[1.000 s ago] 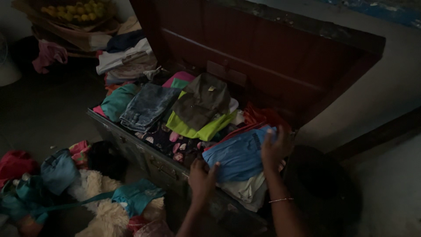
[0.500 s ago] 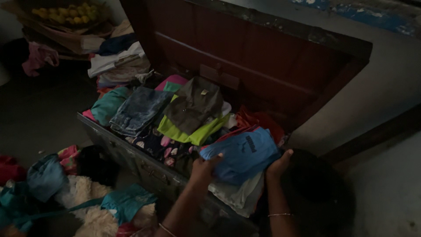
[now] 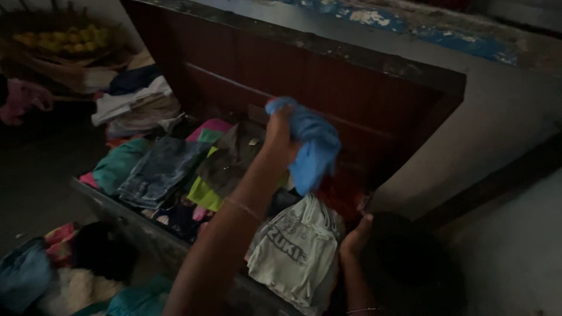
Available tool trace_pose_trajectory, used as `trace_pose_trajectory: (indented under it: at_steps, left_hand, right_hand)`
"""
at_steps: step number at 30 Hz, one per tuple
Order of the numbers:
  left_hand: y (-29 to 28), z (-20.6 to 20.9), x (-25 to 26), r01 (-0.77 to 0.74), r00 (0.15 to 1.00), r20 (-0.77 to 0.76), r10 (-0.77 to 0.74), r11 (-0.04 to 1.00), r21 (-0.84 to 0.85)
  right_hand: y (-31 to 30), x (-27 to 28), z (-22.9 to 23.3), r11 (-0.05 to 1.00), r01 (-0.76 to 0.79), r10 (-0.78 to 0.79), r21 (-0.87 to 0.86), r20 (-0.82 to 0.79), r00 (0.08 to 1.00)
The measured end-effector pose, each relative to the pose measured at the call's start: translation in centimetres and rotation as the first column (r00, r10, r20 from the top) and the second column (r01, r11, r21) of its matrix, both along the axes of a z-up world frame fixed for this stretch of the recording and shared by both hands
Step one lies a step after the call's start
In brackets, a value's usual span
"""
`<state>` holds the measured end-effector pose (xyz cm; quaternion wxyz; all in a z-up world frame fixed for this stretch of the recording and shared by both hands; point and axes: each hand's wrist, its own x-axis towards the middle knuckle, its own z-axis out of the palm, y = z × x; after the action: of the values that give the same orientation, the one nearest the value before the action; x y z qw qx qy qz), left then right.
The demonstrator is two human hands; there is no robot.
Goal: The person organizes clothes by picking them up from a pile on the floor, folding them, and placing them into a wooden chest.
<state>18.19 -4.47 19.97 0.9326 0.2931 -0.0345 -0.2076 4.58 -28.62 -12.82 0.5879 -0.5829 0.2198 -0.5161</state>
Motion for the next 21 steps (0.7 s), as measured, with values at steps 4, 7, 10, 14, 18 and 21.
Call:
trace_pose_trajectory:
  at_steps: [4,7,10,14,18,21]
  left_hand:
    - [-1.5,-1.0,2.1,0.048,0.976,0.217,0.023,0.948,-0.316]
    - [-0.5,-4.3,-0.3,-0.094,0.991,0.06,0.121,0.939,-0.33]
    - [1.0,-13.2,-2.3,-0.22,0.974,-0.043,0.223,0.973,0.065]
    - [5.5,-24.7,-4.3,-0.12,0.992,0.078,0.101,0.944,0.308]
    - [8.4,-24.0,-6.8,-0.071,0.986,-0.092,0.138,0.854,0.516]
    - [9.5,-20.8,-8.3,-0.153,0.986,0.036,0.16,0.815,0.559]
  right_hand:
    - [-0.5,0.5,-0.4,0.999,0.017,-0.021,-0.048,-0.088,0.996]
    - [0.0,0.1,0.6,0.999,0.041,-0.039,0.006,-0.189,0.981]
    - [1.4,-1.0,2.3,0.993,-0.111,0.115,0.037,-0.162,0.98]
    - [2.3,-1.4,3.7,0.989,-0.138,0.143,0.055,-0.102,0.984]
    - [1.6,-1.0,2.2,0.995,-0.097,0.099,0.022,-0.147,0.984]
    - [1.1,-0.8,1.6,0.996,-0.089,0.087,-0.001,-0.161,0.983]
